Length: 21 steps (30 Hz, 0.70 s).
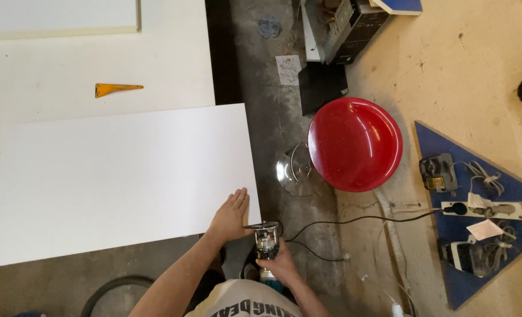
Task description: Finishing the edges of wooden panels using a manual edge trimmer and a palm router, and processing them on a boring machine.
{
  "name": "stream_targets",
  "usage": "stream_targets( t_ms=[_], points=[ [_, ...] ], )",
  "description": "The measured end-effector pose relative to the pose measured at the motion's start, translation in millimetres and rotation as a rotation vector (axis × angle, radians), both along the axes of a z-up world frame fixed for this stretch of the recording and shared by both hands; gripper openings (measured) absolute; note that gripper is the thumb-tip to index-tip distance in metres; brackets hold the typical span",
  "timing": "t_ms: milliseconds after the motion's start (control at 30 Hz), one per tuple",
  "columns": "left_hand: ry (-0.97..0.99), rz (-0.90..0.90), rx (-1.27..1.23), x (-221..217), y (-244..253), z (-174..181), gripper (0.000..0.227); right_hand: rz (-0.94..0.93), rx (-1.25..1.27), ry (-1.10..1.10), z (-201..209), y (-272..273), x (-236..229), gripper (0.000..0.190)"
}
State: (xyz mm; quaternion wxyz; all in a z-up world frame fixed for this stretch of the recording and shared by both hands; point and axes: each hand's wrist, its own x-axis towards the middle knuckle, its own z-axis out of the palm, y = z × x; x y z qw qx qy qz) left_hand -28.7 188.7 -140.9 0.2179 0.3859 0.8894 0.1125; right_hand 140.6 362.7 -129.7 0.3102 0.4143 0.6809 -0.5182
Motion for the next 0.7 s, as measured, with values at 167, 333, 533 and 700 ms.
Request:
stream_targets(
  t_ms=[167, 333, 533, 700],
  points=[
    [0.047, -0.004, -0.028, 4.7, 1.4, -2.5, 0.123, -0.041, -0.033, 0.089, 44.1, -6.4, -13.2, 0.091],
    [0.074, -0.011, -0.039, 6.8, 2.0, -4.2, 0.122, -0.004, -0.017, 0.081, 37.8, -6.9, -13.4, 0.093],
    [0.064, 0.032, 0.011, 10.2, 2.8, -10.9, 0.122, -0.003, -0.005, 0.058, 20.8, -4.9, -12.5, 0.098],
    [0.205, 0.020, 0.009, 14.8, 4.5, -34.3, 0.124, -0.050, -0.095, 0.120, 12.6, -3.2, -11.3, 0.094]
  ],
)
